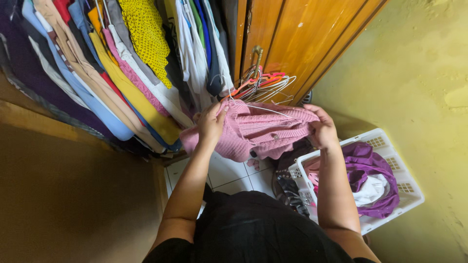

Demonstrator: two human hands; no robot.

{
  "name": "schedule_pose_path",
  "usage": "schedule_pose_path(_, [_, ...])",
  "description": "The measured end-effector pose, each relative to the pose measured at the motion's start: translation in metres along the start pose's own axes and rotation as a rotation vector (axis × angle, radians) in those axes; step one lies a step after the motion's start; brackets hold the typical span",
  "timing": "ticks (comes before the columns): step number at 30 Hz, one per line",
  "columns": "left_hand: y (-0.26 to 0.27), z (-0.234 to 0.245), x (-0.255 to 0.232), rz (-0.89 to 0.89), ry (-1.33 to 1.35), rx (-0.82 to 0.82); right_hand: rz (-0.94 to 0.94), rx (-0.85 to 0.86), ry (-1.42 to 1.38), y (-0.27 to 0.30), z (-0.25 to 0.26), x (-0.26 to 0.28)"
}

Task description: The person removes multiple garments from a wooden closet, one at a time, by taking them off hangers and placing them into a white plastic basket on the floor. The person handles shirts, tops, and other clothing items, removing them from the hanger rod and depositing them into the basket.

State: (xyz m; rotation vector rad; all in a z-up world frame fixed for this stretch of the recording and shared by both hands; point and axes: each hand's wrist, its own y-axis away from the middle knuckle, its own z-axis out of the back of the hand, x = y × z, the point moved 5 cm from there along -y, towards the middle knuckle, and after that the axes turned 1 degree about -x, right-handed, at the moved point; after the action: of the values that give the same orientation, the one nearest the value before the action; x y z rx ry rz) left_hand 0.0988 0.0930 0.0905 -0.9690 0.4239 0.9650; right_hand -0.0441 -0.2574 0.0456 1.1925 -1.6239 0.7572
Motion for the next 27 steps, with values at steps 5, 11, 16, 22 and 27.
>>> schedule_pose_path(5, [-0.001, -0.01, 0.026, 0.241, 0.546, 0.049, -0.022, 0.021, 0.265, -0.005, 0.006, 0.007])
schedule_pose_path(11, [0.012, -0.029, -0.003, 0.139, 0.449, 0.146, 0.571, -0.21, 0.441, 0.022, -0.049, 0.056])
schedule_pose_path(16, [0.01, -0.032, -0.002, 0.22, 0.409, 0.19, 0.813, -0.403, 1.323, 0.045, -0.1, 0.101])
schedule_pose_path(22, [0.028, -0.051, -0.022, 0.082, 0.248, 0.217, 0.782, 0.123, 1.283, 0.028, -0.162, 0.038])
schedule_pose_path(27, [0.036, -0.051, -0.011, 0.059, 0.211, 0.235, 0.697, 0.114, 1.122, 0.005, -0.151, 0.004])
